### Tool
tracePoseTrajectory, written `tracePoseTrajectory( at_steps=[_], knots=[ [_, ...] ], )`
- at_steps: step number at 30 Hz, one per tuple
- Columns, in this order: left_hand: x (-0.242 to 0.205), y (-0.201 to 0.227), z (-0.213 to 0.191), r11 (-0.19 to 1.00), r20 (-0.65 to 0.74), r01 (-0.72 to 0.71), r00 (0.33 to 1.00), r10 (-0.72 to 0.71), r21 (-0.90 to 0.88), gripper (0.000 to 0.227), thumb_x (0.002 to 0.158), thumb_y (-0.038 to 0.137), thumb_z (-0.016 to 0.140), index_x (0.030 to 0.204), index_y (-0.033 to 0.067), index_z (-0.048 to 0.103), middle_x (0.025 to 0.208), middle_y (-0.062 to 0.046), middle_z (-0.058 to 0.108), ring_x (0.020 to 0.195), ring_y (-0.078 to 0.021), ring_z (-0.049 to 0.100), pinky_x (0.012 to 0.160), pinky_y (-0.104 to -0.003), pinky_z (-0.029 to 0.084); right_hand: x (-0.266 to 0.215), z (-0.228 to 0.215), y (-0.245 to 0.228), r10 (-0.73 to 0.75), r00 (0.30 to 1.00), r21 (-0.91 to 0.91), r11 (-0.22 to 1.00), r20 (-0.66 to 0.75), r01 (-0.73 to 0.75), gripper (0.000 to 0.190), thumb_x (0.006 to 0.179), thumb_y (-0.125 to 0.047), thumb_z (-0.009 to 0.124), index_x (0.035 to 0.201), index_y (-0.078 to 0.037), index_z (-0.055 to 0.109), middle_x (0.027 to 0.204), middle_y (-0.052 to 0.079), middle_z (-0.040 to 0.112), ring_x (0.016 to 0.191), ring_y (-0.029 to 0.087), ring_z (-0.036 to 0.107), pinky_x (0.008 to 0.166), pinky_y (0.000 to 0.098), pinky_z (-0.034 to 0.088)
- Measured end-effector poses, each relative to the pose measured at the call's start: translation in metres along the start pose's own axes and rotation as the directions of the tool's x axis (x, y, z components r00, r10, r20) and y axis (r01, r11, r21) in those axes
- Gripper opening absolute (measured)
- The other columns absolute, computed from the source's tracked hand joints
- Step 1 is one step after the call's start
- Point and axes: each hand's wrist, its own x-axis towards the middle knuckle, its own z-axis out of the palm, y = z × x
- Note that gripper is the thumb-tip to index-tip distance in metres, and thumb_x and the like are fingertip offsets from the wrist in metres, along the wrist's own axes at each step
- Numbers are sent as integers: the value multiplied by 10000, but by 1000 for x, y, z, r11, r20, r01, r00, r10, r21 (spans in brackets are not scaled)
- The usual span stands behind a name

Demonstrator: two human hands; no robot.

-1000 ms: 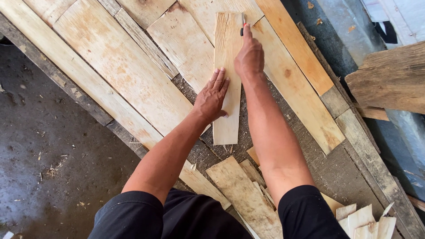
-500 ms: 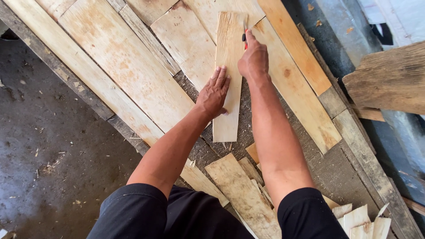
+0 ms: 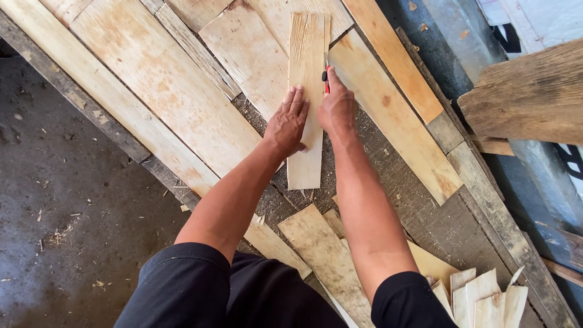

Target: Cutting and arranging thin wooden planks on a workbench.

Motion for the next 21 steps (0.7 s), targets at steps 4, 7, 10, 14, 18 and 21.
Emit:
tracePoseTrajectory(
  at_steps=[4, 7, 10, 14, 18, 21],
  knots=[
    [-1, 0, 1, 1000, -8, -12, 1000, 12, -10, 1375, 538, 512, 969, 1579, -46, 266, 1678, -286, 91, 1576, -392, 100, 1288, -403, 166, -15, -5, -10, 97, 994, -31, 995, 51, -95, 641, 980, -53, 599, 1576, -143, 381, 1224, 245, 694, 1099, 385, 700, 957, 441, 554],
    [1, 0, 2, 1000, -18, -9, 1000, 9, -9, 1377, 523, 514, 973, 1565, -45, 268, 1664, -289, 92, 1561, -400, 99, 1264, -409, 175, -20, -2, -4, 69, 996, -67, 996, 62, -65, 695, 952, -35, 611, 1584, -115, 332, 1206, 253, 692, 1080, 396, 695, 974, 445, 536],
    [-2, 0, 5, 1000, -21, -14, 1000, 14, -10, 1374, 522, 508, 975, 1569, -45, 279, 1670, -287, 99, 1568, -395, 106, 1279, -407, 175, -31, 3, -1, 16, 999, -12, 1000, 30, -16, 712, 940, -2, 606, 1589, -66, 322, 1215, 259, 697, 1084, 397, 705, 976, 441, 554],
    [0, -1, 3, 1000, -32, -9, 999, 9, -15, 1371, 522, 504, 974, 1573, -36, 278, 1675, -278, 97, 1571, -394, 103, 1272, -405, 181, -33, 0, -2, 47, 997, -14, 999, 58, -46, 685, 943, -5, 596, 1579, -68, 348, 1224, 262, 687, 1103, 390, 698, 989, 419, 548],
    [0, 0, 3, 1000, -18, -24, 1000, 24, 10, 1377, 533, 525, 970, 1568, -53, 268, 1665, -296, 88, 1562, -405, 94, 1274, -408, 174, -21, -20, -2, 29, 995, -24, 999, 99, -27, 638, 910, 20, 588, 1526, -57, 441, 1256, 248, 682, 1124, 378, 696, 1022, 403, 533],
    [-1, 2, -3, 1000, 23, -5, 1000, 5, 8, 1375, 546, 531, 964, 1581, -36, 259, 1673, -273, 91, 1567, -402, 94, 1275, -417, 178, 6, -18, 31, -125, 989, -1, 992, 80, 126, 587, 854, 37, 615, 1429, -47, 534, 1310, 238, 654, 1162, 362, 670, 1020, 391, 499]
  ],
)
